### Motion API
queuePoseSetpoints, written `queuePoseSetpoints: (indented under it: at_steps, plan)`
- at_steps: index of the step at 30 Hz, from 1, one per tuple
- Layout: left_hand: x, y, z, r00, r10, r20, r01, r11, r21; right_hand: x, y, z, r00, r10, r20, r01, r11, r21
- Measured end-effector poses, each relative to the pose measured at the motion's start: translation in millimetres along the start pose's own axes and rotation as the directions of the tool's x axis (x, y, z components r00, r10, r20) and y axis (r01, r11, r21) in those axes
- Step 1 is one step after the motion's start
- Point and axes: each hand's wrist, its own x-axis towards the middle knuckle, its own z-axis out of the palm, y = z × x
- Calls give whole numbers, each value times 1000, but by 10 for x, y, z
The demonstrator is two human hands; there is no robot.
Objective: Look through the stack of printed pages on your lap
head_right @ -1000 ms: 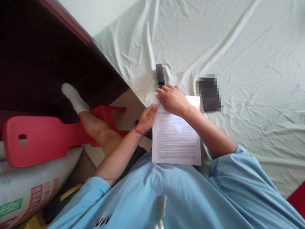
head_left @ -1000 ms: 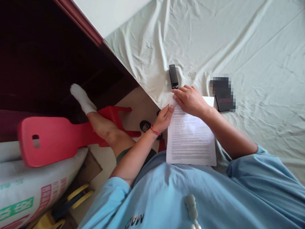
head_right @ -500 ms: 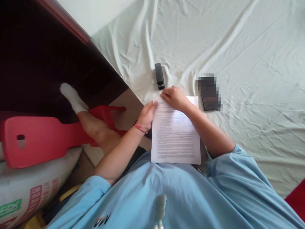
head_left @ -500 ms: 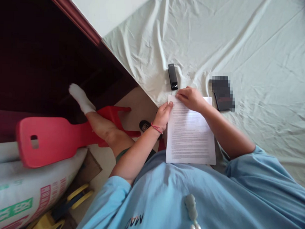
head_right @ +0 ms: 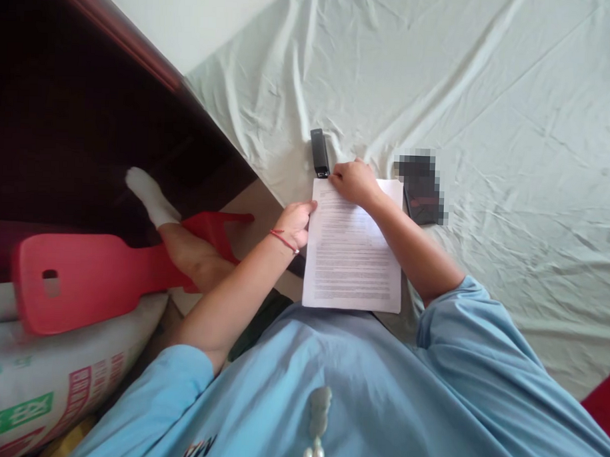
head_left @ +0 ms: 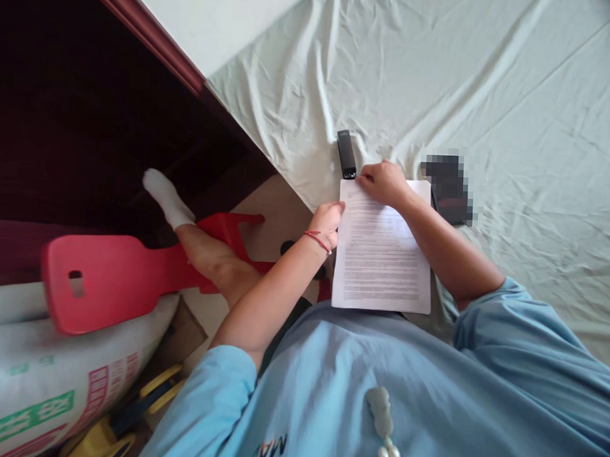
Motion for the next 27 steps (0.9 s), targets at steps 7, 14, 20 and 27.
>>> queuePoseSetpoints:
  at_steps: [7,14,20,27]
  plan:
    - [19,72,37,999,6,-38,-5,1000,29,194,50,-96,997,43,63,-42,999,-22]
    - [-28,14,23,996,74,-54,-69,993,96,277,122,-101,996,7,91,-5,1000,-19]
    - [-60,18,86,990,89,-110,-74,988,134,280,164,-26,985,-72,-160,76,997,21]
    - [11,-62,32,992,105,-64,-98,990,99,33,-133,56,949,-264,-171,259,964,-55]
